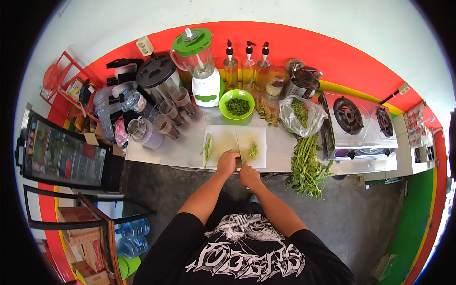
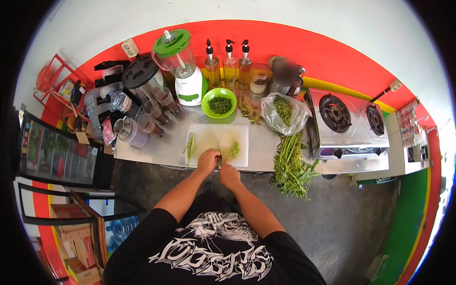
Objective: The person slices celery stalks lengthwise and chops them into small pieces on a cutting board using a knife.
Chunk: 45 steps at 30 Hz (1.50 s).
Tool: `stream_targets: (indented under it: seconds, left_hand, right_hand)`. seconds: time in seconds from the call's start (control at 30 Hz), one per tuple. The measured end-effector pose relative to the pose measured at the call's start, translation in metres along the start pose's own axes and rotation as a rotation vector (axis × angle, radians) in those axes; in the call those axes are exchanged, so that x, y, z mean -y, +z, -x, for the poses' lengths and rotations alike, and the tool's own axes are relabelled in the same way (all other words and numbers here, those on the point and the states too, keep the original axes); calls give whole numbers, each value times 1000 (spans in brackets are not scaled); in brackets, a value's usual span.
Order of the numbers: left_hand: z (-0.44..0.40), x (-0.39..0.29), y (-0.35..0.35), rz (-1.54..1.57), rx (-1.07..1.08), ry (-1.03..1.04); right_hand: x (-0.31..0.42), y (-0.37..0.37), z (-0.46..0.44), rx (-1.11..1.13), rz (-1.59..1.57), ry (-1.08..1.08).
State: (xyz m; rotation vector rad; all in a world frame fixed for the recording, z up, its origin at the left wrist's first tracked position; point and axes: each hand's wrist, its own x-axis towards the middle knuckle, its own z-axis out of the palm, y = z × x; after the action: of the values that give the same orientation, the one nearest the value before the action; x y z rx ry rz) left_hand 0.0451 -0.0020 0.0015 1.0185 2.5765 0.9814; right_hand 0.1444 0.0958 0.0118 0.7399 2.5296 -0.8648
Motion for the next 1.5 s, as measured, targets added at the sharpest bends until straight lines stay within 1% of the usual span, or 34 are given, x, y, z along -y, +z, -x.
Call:
stream_targets:
  seconds: [0.07, 0.13, 0.17, 0.2, 0.27, 0.3, 0.4, 0.47, 0.6, 0.67, 0.7, 0.77, 0.8, 0.87, 0.9, 0.97, 1.0, 1.07, 1.13, 1.23, 1.3, 1.37, 1.4, 1.47, 1.5]
  left_hand:
    - [-2, 1, 1, -7, 19, -38]
    - [0, 0, 4, 33, -36, -76]
    - [0, -1, 4, 23, -26, -87]
    - [1, 0, 6, 24, -28, -91]
    - [4, -1, 7, -3, -79, -51]
    - [5, -1, 6, 0, -85, -48]
    - [10, 4, 6, 51, -13, -53]
    - [14, 12, 9, -5, -113, 127]
    - [12, 18, 4, 54, -85, 131]
    - [8, 22, 2, 61, -2, 92]
    - [4, 23, 1, 72, 3, 91]
    - [-4, 23, -2, 3, 108, 2]
    - [-6, 22, -3, 9, 125, 13]
    - [-15, 18, -7, 53, 118, -67]
    - [-20, 15, -12, 61, 128, -54]
    - [-19, 11, -18, 24, 153, -177]
    - [-20, 13, -18, 31, 174, -177]
    - [-21, 19, -18, 33, 191, -120]
    - [-20, 18, -22, 52, 221, -106]
    - [-22, 23, -20, 116, 226, -87]
    - [-18, 27, -19, 158, 235, -82]
    - [-11, 27, -23, 128, 145, 76]
    - [-3, 29, -21, 127, 162, 75]
    - [1, 30, -18, 133, -13, 208]
    - [1, 31, -15, 133, -21, 212]
  right_hand:
    - [0, -13, 4, 73, 14, -6]
    - [-1, -18, 17, 104, 32, -9]
    - [0, -20, 19, 114, 51, -16]
    - [0, -13, 17, 116, 54, -18]
    - [2, -3, 13, 45, 61, 38]
    - [5, -7, 10, 39, 66, 36]
    - [14, -19, 0, 36, 74, 22]
    - [14, -23, -1, 84, 99, 29]
    - [21, -11, 12, 72, 181, 94]
    - [25, -6, 2, 13, 111, 147]
    - [27, -10, -3, 16, 116, 157]
    - [31, -21, -6, 48, 148, 105]
    - [30, -19, -1, 45, 141, 125]
    - [31, -16, 8, 63, 201, 128]
    - [30, -11, 5, 56, 200, 144]
    - [28, 6, 4, 12, 210, 215]
    - [28, 8, 3, 23, 207, 234]
    - [31, -4, -4, -4, 223, 162]
    - [37, -9, 3, 18, 207, 182]
    - [42, -6, 8, 28, 282, 198]
    - [43, -1, 5, -24, 246, 237]
    - [40, -5, -2, -22, 253, 223]
    - [40, -6, -1, -27, 263, 196]
    - [45, -7, 7, -19, 278, 181]
    - [48, -3, 12, -5, 277, 220]
